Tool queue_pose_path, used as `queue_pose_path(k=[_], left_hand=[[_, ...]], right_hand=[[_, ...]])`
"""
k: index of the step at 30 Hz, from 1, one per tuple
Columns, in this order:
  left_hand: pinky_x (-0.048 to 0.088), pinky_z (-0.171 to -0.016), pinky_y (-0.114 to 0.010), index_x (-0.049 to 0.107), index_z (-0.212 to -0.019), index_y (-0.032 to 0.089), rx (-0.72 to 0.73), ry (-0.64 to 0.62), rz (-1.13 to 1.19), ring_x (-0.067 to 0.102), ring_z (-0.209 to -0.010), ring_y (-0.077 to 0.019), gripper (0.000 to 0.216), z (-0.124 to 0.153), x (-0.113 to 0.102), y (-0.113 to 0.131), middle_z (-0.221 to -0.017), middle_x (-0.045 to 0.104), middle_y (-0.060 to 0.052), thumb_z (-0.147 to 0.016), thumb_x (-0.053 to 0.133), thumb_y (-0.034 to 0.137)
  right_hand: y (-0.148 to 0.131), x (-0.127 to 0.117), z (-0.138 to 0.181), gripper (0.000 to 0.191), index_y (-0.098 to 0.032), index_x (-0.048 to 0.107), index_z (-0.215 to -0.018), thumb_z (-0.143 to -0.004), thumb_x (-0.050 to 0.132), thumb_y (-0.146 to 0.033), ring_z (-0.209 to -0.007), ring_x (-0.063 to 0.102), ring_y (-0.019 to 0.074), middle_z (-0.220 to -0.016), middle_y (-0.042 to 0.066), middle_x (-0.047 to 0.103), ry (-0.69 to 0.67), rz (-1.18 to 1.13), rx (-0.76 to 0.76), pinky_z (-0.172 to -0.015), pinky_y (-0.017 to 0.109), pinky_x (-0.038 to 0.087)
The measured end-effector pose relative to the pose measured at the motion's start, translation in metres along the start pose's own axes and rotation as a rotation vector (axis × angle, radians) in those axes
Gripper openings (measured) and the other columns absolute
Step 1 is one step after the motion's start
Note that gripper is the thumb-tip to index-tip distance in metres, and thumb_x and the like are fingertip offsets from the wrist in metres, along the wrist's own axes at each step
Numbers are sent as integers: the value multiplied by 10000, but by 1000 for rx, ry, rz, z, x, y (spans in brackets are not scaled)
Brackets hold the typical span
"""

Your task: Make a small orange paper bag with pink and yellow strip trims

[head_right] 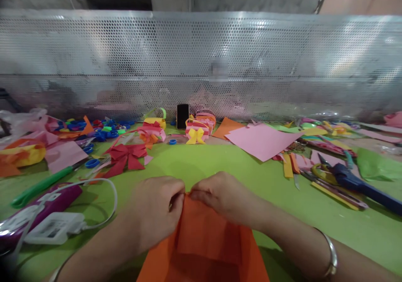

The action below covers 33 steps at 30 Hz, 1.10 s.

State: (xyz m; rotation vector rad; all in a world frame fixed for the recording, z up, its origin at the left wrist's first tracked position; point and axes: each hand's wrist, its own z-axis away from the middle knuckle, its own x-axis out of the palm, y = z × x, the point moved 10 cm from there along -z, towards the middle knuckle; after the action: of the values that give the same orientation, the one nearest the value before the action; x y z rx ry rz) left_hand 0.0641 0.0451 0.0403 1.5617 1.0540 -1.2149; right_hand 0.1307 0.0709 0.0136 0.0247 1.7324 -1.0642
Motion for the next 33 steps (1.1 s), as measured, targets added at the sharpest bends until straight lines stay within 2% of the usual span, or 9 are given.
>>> queue_pose_path(k=[3,5,10,14,20,24,29,31,33], left_hand=[[235,-509,-304,576,-658,202,5,34,20,536,-586,-171,205,-1,-1,-2,-644,612,-33,-764,402,183],[268,-528,-303,600,-692,199,19,12,24,553,-619,-178,221,-1,2,-3,-679,634,-41,-783,400,180],[296,-555,-301,640,-709,197,15,-24,61,567,-657,-182,235,-1,8,-6,-711,661,-47,-793,421,208],[236,-504,-290,601,-628,198,-32,15,85,501,-558,-147,235,0,3,-8,-616,615,-27,-773,419,225],[180,-484,-290,521,-558,196,-34,50,94,405,-486,-118,179,1,-1,-2,-531,534,-1,-704,422,173],[185,-485,-285,524,-585,196,-1,51,132,398,-493,-120,134,2,0,2,-538,522,3,-678,438,154],[222,-497,-277,520,-571,188,12,87,192,403,-507,-114,158,2,-1,4,-542,517,9,-697,440,135],[250,-512,-270,522,-568,184,20,82,280,417,-524,-112,184,1,-1,4,-546,515,12,-734,447,157],[274,-516,-261,517,-565,183,-28,71,439,422,-525,-112,247,-2,1,-3,-535,499,18,-793,458,258]], right_hand=[[2,3,-2,322,-157,623,-703,-886,414,-320,-536,330,82,-571,-52,407,-65,-116,-6,-490,193,290],[1,2,-3,313,-155,628,-716,-886,413,-306,-546,337,84,-586,-51,421,-69,-117,-16,-504,195,302],[-8,-1,-2,295,-158,650,-755,-892,407,-255,-574,421,87,-638,-38,525,-73,-41,-80,-539,190,342],[-13,0,0,289,-172,670,-845,-906,398,-251,-588,499,98,-680,-8,612,-66,106,-114,-559,198,360],[-7,4,1,197,-148,635,-726,-842,476,-160,-512,509,106,-617,25,632,38,425,-36,-487,221,285],[-14,7,3,123,-146,614,-783,-797,497,-111,-556,551,117,-691,30,659,99,410,-90,-497,216,290],[-7,2,0,149,-150,647,-773,-787,503,-113,-565,569,127,-682,41,673,125,416,-15,-510,220,293],[-4,-1,-1,143,-156,642,-714,-795,525,-148,-534,539,110,-633,24,653,125,380,-1,-490,214,275],[-3,-4,0,167,-160,613,-637,-791,550,-173,-487,489,92,-563,-1,612,137,375,-8,-465,214,244]])
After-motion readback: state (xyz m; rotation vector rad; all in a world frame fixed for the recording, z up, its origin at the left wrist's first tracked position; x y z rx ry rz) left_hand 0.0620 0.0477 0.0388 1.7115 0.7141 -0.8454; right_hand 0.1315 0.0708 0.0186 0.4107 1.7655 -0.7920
